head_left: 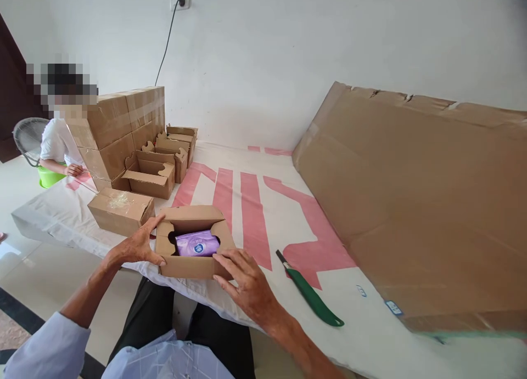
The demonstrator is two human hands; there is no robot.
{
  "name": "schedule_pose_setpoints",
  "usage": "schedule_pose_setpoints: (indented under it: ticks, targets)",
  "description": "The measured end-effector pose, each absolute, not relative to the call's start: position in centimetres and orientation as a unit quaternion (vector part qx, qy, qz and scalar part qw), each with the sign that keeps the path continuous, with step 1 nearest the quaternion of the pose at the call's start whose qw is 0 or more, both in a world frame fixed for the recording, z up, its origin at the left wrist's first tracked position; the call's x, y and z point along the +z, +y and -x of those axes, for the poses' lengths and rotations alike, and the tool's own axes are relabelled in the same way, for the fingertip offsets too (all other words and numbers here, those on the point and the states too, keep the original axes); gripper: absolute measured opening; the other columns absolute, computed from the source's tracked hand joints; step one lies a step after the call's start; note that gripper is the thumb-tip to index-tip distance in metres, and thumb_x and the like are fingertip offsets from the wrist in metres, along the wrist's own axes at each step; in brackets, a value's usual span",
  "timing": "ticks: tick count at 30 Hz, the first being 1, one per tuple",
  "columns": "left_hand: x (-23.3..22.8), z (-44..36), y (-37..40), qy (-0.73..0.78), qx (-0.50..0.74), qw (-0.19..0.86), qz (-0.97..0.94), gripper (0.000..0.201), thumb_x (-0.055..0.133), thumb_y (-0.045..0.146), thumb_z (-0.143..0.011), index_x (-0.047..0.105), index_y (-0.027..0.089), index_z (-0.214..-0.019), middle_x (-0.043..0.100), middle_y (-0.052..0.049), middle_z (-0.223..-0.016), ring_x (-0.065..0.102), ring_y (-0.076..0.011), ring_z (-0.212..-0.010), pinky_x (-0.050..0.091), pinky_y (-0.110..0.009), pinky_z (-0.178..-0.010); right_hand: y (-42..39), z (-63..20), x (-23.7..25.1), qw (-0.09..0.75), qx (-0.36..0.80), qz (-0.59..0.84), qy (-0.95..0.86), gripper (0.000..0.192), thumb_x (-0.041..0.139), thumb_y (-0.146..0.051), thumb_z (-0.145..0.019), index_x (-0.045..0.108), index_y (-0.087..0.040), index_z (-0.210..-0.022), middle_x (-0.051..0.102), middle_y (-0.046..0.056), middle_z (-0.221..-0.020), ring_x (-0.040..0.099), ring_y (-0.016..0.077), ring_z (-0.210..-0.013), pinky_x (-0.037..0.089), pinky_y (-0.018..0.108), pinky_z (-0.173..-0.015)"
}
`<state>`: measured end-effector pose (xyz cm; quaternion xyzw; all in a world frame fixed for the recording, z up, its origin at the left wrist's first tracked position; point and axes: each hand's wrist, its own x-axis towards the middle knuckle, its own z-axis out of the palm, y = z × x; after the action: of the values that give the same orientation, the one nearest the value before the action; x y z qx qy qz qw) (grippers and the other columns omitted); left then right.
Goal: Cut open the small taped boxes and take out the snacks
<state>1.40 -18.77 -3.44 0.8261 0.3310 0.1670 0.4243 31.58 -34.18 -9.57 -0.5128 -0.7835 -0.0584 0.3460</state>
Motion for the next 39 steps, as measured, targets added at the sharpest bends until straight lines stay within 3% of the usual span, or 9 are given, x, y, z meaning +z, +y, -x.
schedule_pose_setpoints:
  ticks: [5,9,11,14,17,24,31,35,39]
  targets:
    - [-2.9,-0.3,-19.6,0.314,0.156,0.395,-0.849,0.124,0.095,0.037,-0.064,0.027,0.028,-0.167,0.045,-0.014,-0.155,0.050,-0.0379,-0.141,0.047,-0.054,-0.117,-36.4,-30.0,-9.3,0.357,-0.044,0.512,-0.780,0.030,0.062,-0.028,-0.101,0.070,-0.019,-0.129,0.075,0.014,-0.117,0.069,0.0307,-0.109,0.057,0.048,-0.093]
    - [-3.0,-0.1,-19.4,0.314,0.152,0.409,-0.843,0.124,0.094,0.044,-0.065,0.027,0.026,-0.168,0.041,-0.016,-0.161,0.046,-0.0395,-0.144,0.046,-0.054,-0.117,-33.6,-30.0,-6.6,0.325,-0.011,0.501,-0.802,0.026,0.052,-0.027,-0.106,0.076,-0.021,-0.116,0.077,0.011,-0.123,0.062,0.0329,-0.130,0.051,0.053,-0.105]
    - [-3.1,-0.2,-19.2,0.316,0.150,0.416,-0.839,0.125,0.094,0.047,-0.066,0.026,0.027,-0.169,0.039,-0.016,-0.163,0.045,-0.0403,-0.146,0.046,-0.054,-0.117,-31.5,-30.2,-5.6,0.279,0.006,0.487,-0.828,0.029,0.050,-0.026,-0.107,0.079,-0.023,-0.110,0.080,0.009,-0.117,0.060,0.0331,-0.135,0.047,0.054,-0.110]
    - [-3.3,-0.1,-19.0,0.331,0.146,0.424,-0.831,0.128,0.094,0.050,-0.065,0.024,0.027,-0.170,0.037,-0.016,-0.166,0.045,-0.0406,-0.147,0.045,-0.054,-0.118,-29.3,-30.7,-4.6,0.201,-0.002,0.476,-0.856,0.031,0.052,-0.028,-0.107,0.081,-0.022,-0.095,0.081,0.009,-0.101,0.064,0.0327,-0.129,0.044,0.055,-0.113]
    - [-3.5,-0.1,-19.0,0.338,0.145,0.430,-0.824,0.130,0.094,0.053,-0.065,0.022,0.026,-0.170,0.031,-0.018,-0.171,0.041,-0.0420,-0.150,0.044,-0.056,-0.119,-29.0,-31.8,-3.9,0.173,-0.041,0.471,-0.864,0.030,0.058,-0.032,-0.105,0.078,-0.021,-0.085,0.078,0.011,-0.103,0.068,0.0297,-0.115,0.043,0.055,-0.112]
    - [-4.2,-0.8,-18.7,0.329,0.147,0.456,-0.814,0.135,0.095,0.056,-0.062,0.022,0.025,-0.171,0.025,-0.018,-0.175,0.041,-0.0433,-0.150,0.045,-0.054,-0.118,-31.5,-36.1,-3.0,0.224,-0.091,0.508,-0.827,0.023,0.059,-0.025,-0.102,0.069,-0.022,-0.081,0.074,0.009,-0.094,0.065,0.0296,-0.106,0.047,0.046,-0.097]
    - [-4.2,-0.9,-18.7,0.313,0.156,0.462,-0.815,0.134,0.093,0.058,-0.064,0.019,0.027,-0.171,0.028,-0.017,-0.174,0.042,-0.0432,-0.150,0.046,-0.056,-0.118,-31.6,-37.3,-4.8,0.185,-0.053,0.562,-0.804,0.020,0.059,-0.022,-0.098,0.067,-0.024,-0.080,0.072,0.008,-0.085,0.064,0.0292,-0.090,0.047,0.044,-0.086]
    - [-4.3,-0.9,-18.9,0.321,0.153,0.461,-0.813,0.136,0.094,0.057,-0.064,0.018,0.026,-0.172,0.025,-0.017,-0.175,0.041,-0.0435,-0.152,0.045,-0.055,-0.119,-30.1,-35.9,-4.5,0.131,-0.062,0.548,-0.824,0.007,0.070,-0.018,-0.091,0.067,-0.024,-0.088,0.072,0.010,-0.093,0.064,0.0305,-0.095,0.048,0.043,-0.086]
    - [-4.5,-0.9,-19.0,0.331,0.149,0.462,-0.809,0.138,0.094,0.059,-0.062,0.018,0.024,-0.171,0.024,-0.019,-0.176,0.042,-0.0444,-0.151,0.045,-0.055,-0.119,-29.3,-34.9,-3.6,0.106,-0.038,0.510,-0.853,0.020,0.079,-0.013,-0.083,0.069,-0.024,-0.096,0.072,0.009,-0.104,0.065,0.0304,-0.101,0.049,0.043,-0.088]
